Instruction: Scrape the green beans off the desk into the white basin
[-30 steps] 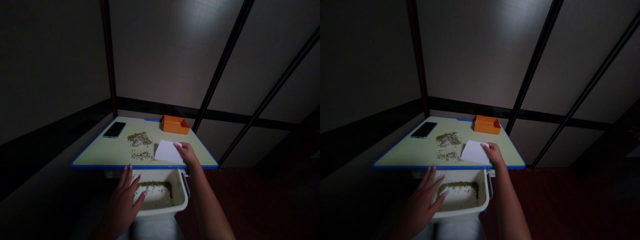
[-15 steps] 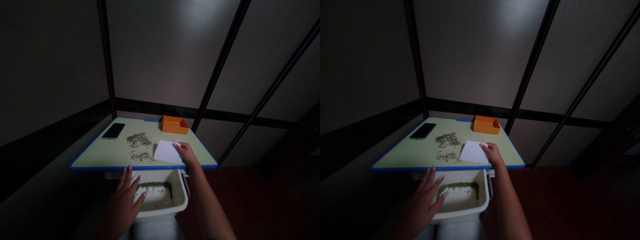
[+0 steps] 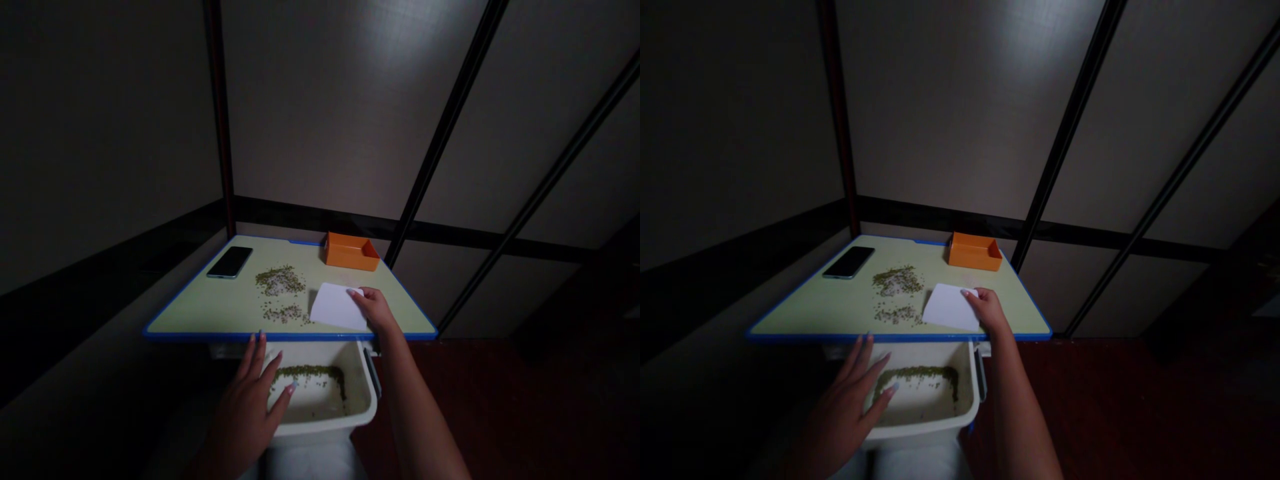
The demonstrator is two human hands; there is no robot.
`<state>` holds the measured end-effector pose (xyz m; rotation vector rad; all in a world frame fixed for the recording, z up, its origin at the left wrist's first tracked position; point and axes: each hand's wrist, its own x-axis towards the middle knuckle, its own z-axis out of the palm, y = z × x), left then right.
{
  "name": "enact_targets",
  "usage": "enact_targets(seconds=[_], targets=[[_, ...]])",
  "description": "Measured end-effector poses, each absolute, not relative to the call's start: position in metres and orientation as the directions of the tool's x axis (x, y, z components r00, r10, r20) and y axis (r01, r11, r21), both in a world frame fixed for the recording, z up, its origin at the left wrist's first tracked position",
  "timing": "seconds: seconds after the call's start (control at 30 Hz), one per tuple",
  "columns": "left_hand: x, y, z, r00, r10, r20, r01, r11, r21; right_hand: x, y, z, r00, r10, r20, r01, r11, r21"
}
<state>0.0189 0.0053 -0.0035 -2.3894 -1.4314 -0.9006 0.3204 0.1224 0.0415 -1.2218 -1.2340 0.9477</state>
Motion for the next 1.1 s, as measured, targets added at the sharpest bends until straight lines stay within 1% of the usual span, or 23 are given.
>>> enact_targets(seconds=[0.33, 0.6, 0.87, 1.1], targets=[[0.020, 0.005, -0.004, 0.338, 0.704, 0.625, 0.857, -0.505, 0.105, 0.317, 0.119, 0.046, 0.106, 0.984, 0.144, 0.067, 0.137, -0.988], [0.020, 0.006, -0.007, 0.313, 0.739, 0.596, 0.854, -0.493, 0.164, 0.318, 0.120, 0.044, 0.090, 0.985, 0.148, 0.079, 0.141, -0.987], [0.020, 0.005, -0.004, 0.341, 0.698, 0.629, 0.856, -0.508, 0.100, 0.313, 0.115, 0.052, 0.097, 0.986, 0.133, 0.066, 0.127, -0.990], [0.020, 0.005, -0.005, 0.335, 0.711, 0.618, 0.858, -0.501, 0.112, 0.315, 0.116, 0.049, 0.111, 0.984, 0.137, 0.033, 0.134, -0.990]])
